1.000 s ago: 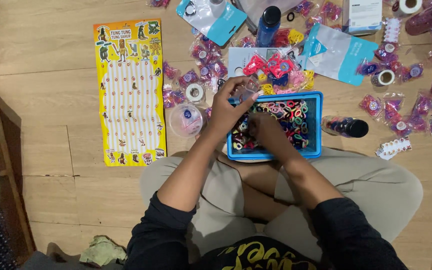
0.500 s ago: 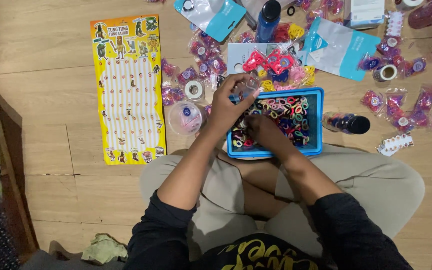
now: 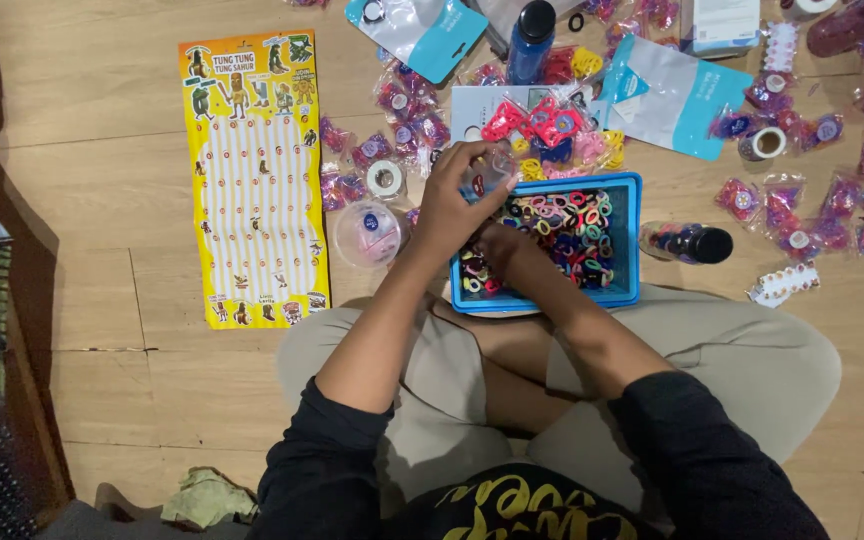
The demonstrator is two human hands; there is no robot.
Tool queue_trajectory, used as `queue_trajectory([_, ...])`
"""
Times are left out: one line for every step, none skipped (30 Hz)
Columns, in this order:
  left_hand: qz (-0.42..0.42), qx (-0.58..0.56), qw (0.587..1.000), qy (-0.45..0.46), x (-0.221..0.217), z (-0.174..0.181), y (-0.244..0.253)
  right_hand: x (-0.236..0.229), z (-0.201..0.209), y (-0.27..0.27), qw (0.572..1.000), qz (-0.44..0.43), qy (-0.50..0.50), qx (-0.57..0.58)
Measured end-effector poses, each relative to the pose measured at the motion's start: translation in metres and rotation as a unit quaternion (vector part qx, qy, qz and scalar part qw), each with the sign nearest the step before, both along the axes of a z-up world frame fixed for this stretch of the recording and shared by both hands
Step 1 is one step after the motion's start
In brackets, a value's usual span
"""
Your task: Sorting small colorful rubber bands from a tray into a small container while sitting on the floor.
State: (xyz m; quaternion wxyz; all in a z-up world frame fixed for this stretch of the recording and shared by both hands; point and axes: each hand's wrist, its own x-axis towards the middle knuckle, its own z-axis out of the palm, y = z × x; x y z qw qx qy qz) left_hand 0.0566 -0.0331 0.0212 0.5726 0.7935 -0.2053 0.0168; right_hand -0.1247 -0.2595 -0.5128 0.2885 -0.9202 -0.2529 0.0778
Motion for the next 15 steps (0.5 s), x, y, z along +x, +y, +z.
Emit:
queue_trajectory([-0.007, 0.005, 1.0, -0.009, 0.001, 0.004, -0.002, 0.074, -0.081, 0.099, 0.995, -0.018, 0.033, 0.09])
queue_trajectory([-0.01, 0.004, 1.0, -0.009, 0.0, -0.002, -0.002, 0.018, -0.006, 0.029, 0.995, -0.021, 0.032, 0.089])
queue_trajectory([-0.017, 0.01, 1.0, -0.018, 0.001, -0.008, -0.001, 0.015, 0.081, 0.031, 0.998, -0.011, -0.035, 0.06])
queue_trajectory([-0.024, 0.016, 0.999, -0.027, 0.001, -0.013, -0.001, 0.076, 0.179, 0.079, 0.994, -0.002, -0.102, 0.03])
queue_trajectory([-0.022, 0.016, 0.999, -0.028, 0.001, -0.012, -0.001, 0.077, 0.142, 0.075, 0.994, 0.0, -0.103, 0.03])
queue_trajectory([-0.023, 0.023, 0.999, -0.032, 0.001, -0.011, 0.0, 0.078, 0.104, 0.071, 0.996, -0.024, -0.035, 0.079])
queue_trajectory([-0.025, 0.03, 0.999, -0.036, 0.0, -0.011, 0.0, 0.079, 0.066, 0.068, 0.99, -0.048, 0.035, 0.126])
queue_trajectory([-0.023, 0.031, 0.999, -0.037, 0.0, -0.011, 0.002, 0.068, 0.128, 0.049, 0.99, -0.047, 0.035, 0.127])
queue_trajectory([-0.029, 0.031, 0.998, -0.041, 0.0, -0.012, 0.004, 0.073, 0.196, 0.054, 0.986, -0.089, 0.04, 0.132])
queue_trajectory([-0.034, 0.031, 0.998, -0.045, 0.001, -0.012, 0.006, 0.102, 0.274, 0.065, 0.981, -0.13, 0.045, 0.137])
queue_trajectory([-0.033, 0.031, 0.998, -0.046, 0.002, -0.013, 0.007, 0.106, 0.286, 0.066, 0.981, -0.129, 0.044, 0.137])
queue_trajectory([-0.027, 0.03, 0.998, -0.045, 0.003, -0.013, 0.008, 0.11, 0.299, 0.066, 0.964, -0.167, 0.09, 0.189])
queue_trajectory([-0.023, 0.028, 0.998, -0.045, 0.005, -0.014, 0.009, 0.114, 0.311, 0.066, 0.94, -0.205, 0.135, 0.239])
queue_trajectory([-0.022, 0.029, 0.998, -0.046, 0.006, -0.014, 0.01, 0.116, 0.333, 0.068, 0.94, -0.204, 0.133, 0.24])
queue_trajectory([-0.018, 0.03, 0.998, -0.048, 0.007, -0.015, 0.011, 0.116, 0.354, 0.07, 0.898, -0.222, 0.206, 0.319])
